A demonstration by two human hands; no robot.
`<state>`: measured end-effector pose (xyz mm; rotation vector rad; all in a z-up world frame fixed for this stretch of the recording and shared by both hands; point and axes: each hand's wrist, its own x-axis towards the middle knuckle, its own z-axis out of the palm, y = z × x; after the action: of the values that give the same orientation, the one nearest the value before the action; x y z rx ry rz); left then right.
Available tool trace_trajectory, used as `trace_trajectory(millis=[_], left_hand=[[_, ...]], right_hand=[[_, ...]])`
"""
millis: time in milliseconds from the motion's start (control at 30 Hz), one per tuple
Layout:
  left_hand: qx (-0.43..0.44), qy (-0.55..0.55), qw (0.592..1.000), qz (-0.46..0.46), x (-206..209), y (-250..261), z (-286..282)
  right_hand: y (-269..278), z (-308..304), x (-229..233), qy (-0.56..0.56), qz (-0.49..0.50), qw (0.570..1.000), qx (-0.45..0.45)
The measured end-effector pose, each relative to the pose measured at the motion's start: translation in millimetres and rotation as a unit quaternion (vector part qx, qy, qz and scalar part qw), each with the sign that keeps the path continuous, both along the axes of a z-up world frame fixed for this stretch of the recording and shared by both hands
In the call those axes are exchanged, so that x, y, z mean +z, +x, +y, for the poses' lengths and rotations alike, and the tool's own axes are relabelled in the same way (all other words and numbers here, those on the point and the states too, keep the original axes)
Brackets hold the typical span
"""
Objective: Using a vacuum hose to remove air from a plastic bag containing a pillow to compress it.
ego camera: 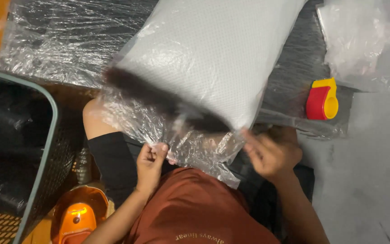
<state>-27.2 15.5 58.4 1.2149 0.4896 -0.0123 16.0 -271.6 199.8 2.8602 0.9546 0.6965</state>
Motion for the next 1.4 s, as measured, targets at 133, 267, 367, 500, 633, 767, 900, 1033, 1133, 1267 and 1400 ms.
trace_trajectory(millis=[133,267,367,500,633,767,900,1033,1133,1267,1400], left_hand=[[-0.010,-0.038,0.999,-0.018,-11,-4,4],[-0.104,-0.059,0.993,-0.015,-22,-8,31],[-0.163,0.031,0.984,0.066,-15,2,45],[-0.143,0.305,0.941,-0.017,51,26,66],[-0.027,0.415,0.883,-0.218,82,58,51],[-0.061,0.442,0.761,-0.470,105,128,-6],[-0.067,0.480,0.710,-0.511,88,157,-57],[-0.186,0.545,0.704,-0.417,63,155,-78],[-0.197,0.540,0.707,-0.412,72,146,-75],[-0.180,0.384,0.738,-0.525,98,127,-60],[-0.179,0.233,0.665,-0.687,150,92,-26]], right_hand=[[-8,-14,-52,0.048,0.031,0.984,-0.170],[-4,23,12,0.148,0.252,0.956,-0.017],[-6,0,-24,0.196,0.197,0.955,-0.104],[2,5,4,0.025,0.004,0.957,-0.290],[7,-9,-27,0.112,0.119,0.949,-0.269],[27,-32,-69,0.205,0.116,0.962,-0.135],[71,-84,-101,0.295,0.074,0.941,-0.148],[108,-133,-112,0.313,-0.009,0.903,-0.293],[126,-122,-97,0.333,-0.095,0.900,-0.265],[140,-121,-99,0.119,-0.143,0.962,-0.199],[172,-159,-74,0.157,0.100,0.883,-0.430]])
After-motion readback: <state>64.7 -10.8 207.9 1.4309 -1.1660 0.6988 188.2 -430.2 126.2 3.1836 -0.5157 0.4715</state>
